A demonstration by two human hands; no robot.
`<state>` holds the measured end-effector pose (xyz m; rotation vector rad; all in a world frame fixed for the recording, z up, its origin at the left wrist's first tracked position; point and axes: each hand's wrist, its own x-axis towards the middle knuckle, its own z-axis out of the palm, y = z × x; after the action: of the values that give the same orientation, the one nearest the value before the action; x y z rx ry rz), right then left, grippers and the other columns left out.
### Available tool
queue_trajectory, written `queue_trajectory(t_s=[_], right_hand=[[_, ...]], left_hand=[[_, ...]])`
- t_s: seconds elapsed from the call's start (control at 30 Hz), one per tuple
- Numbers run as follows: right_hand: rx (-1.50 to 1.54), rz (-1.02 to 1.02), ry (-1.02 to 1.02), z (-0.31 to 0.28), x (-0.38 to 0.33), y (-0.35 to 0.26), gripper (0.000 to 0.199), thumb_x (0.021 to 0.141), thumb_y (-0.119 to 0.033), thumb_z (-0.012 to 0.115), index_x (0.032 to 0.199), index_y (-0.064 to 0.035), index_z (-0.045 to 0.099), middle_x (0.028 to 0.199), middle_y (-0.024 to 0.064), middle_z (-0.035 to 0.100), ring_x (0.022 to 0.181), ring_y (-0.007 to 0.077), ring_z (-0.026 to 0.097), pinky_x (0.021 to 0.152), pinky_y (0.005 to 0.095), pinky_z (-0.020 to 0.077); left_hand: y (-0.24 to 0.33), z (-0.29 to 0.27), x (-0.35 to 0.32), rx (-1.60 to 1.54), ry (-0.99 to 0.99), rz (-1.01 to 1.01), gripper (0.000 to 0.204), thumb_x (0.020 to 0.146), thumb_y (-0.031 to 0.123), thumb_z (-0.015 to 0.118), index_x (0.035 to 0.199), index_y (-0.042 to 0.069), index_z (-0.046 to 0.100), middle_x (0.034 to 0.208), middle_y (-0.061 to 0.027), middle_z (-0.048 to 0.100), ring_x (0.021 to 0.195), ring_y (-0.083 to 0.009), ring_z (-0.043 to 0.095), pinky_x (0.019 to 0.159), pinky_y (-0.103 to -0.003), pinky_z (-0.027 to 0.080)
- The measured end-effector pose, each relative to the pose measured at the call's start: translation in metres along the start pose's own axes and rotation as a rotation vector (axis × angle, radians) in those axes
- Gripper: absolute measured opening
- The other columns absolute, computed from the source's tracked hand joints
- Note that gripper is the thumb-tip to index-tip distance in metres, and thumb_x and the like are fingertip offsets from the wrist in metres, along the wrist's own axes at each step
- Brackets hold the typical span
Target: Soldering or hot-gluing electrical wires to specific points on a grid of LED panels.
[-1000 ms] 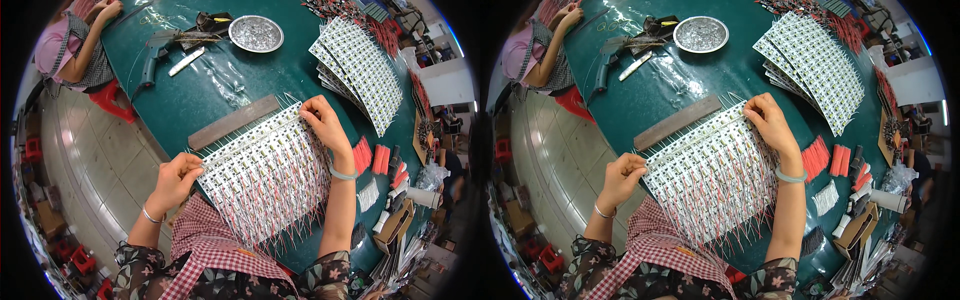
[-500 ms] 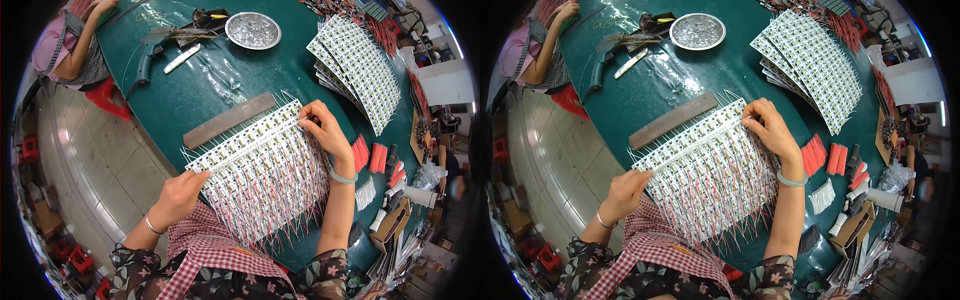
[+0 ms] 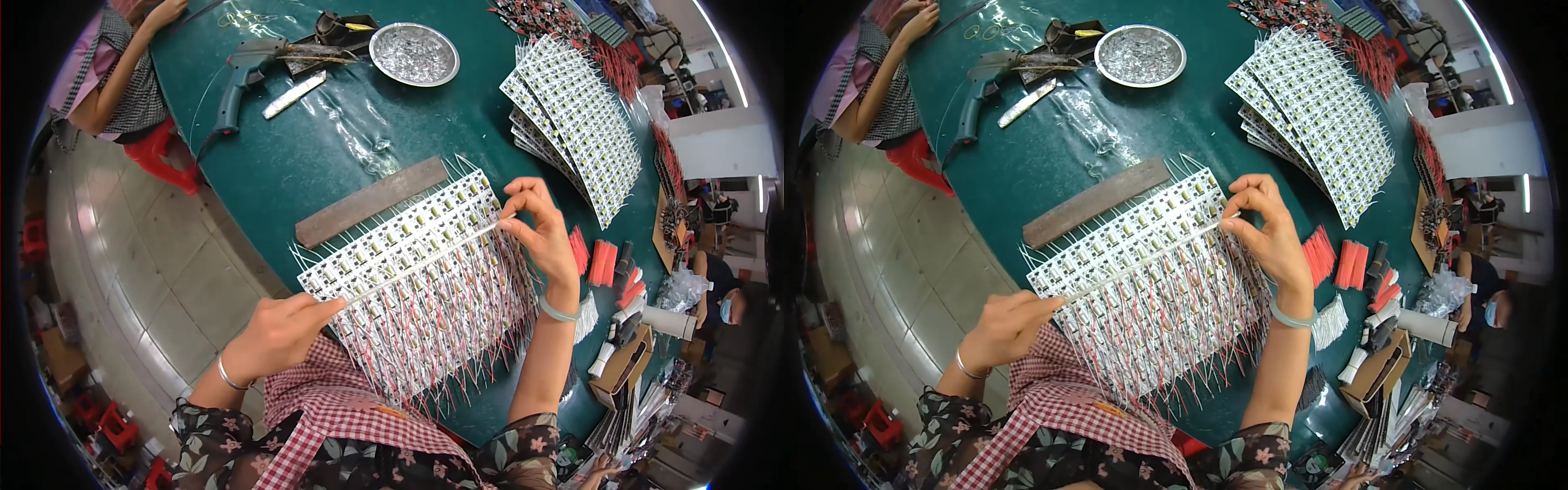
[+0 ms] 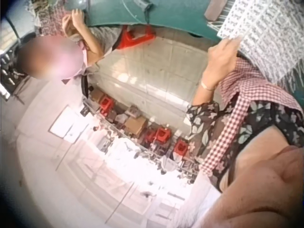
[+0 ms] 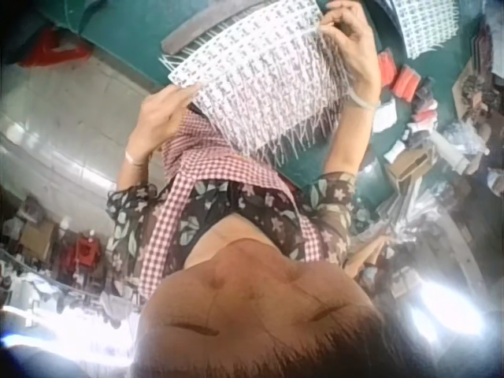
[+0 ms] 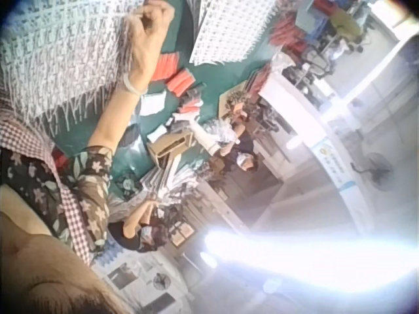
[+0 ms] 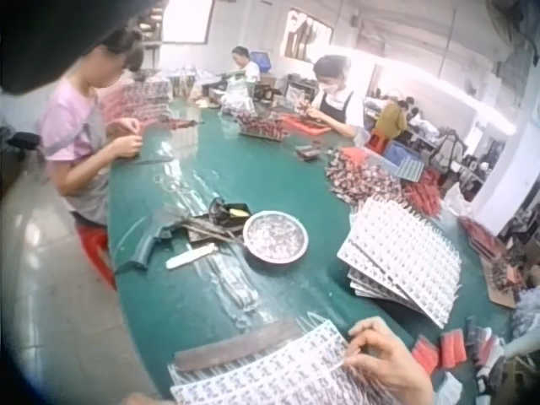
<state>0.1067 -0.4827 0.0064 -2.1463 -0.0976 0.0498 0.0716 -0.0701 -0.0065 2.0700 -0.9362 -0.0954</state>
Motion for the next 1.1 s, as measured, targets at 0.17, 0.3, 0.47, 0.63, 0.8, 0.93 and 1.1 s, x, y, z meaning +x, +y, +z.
queue_trajectory(t_s=[0.17,0.3,0.47,0.63,0.8,0.93,1.1], right_hand=[[-0.156,-0.108,-0.02,0.003,0.033,-0.003,0.016,0.081,-0.01,0.081,0.092,-0.0043,0.07,0.107,0.0076,0.057,0.105,0.0255,0.055,0.096,0.0361,0.0435],[-0.149,-0.062,-0.043,0.017,0.037,0.021,0.017,0.081,-0.014,0.082,0.093,-0.0062,0.072,0.102,0.0069,0.058,0.105,0.0254,0.052,0.096,0.0369,0.042],[-0.152,0.007,-0.04,0.019,0.035,0.016,0.021,0.077,-0.015,0.085,0.091,-0.0058,0.072,0.102,0.007,0.059,0.105,0.0262,0.052,0.096,0.0379,0.0429],[-0.186,0.016,-0.001,0.024,0.033,0.015,0.025,0.074,-0.019,0.088,0.085,-0.0049,0.07,0.103,0.0081,0.058,0.105,0.0266,0.052,0.094,0.038,0.0444],[-0.263,0.032,0.029,0.033,0.033,0.007,0.032,0.07,-0.023,0.092,0.082,-0.005,0.069,0.105,0.0096,0.057,0.104,0.0279,0.051,0.089,0.037,0.0465],[-0.264,0.045,0.047,0.036,0.029,0.007,0.036,0.068,-0.025,0.095,0.081,-0.0049,0.068,0.105,0.0101,0.056,0.104,0.0287,0.051,0.087,0.0372,0.047],[-0.293,0.017,0.071,0.044,0.027,0.009,0.035,0.07,-0.024,0.094,0.084,-0.0047,0.068,0.105,0.0102,0.056,0.104,0.029,0.05,0.087,0.0377,0.0467]], left_hand=[[-0.003,-0.007,0.014,0.037,0.008,-0.06,0.036,0.087,-0.005,0.068,0.122,0.003,0.073,0.071,-0.0089,0.053,0.054,-0.0219,0.052,0.049,-0.034,0.039],[-0.002,0.001,0.008,0.149,-0.106,-0.058,0.049,0.079,-0.009,0.066,0.127,0.003,0.071,0.073,-0.0083,0.052,0.057,-0.0222,0.053,0.05,-0.035,0.041],[-0.001,-0.005,0.016,0.205,-0.208,-0.04,0.064,0.074,-0.008,0.063,0.137,0.006,0.066,0.073,-0.0069,0.052,0.056,-0.0221,0.052,0.049,-0.036,0.04],[0.012,-0.016,0.04,0.337,-0.492,-0.018,0.083,0.069,0.0,0.064,0.151,0.004,0.051,0.075,-0.008,0.058,0.056,-0.023,0.058,0.047,-0.038,0.042],[0.011,-0.022,0.068,0.336,-0.705,0.064,0.092,0.069,0.003,0.064,0.156,-0.008,0.035,0.064,-0.012,0.061,0.049,-0.0261,0.059,0.044,-0.04,0.042],[0.01,-0.021,0.087,0.285,-0.852,0.043,0.097,0.069,0.004,0.064,0.158,-0.011,0.027,0.056,-0.0119,0.059,0.048,-0.0281,0.061,0.044,-0.041,0.042],[0.007,-0.011,0.085,0.278,-0.823,0.063,0.098,0.07,0.005,0.064,0.158,-0.011,0.025,0.055,-0.0128,0.059,0.048,-0.0295,0.062,0.044,-0.043,0.044]])
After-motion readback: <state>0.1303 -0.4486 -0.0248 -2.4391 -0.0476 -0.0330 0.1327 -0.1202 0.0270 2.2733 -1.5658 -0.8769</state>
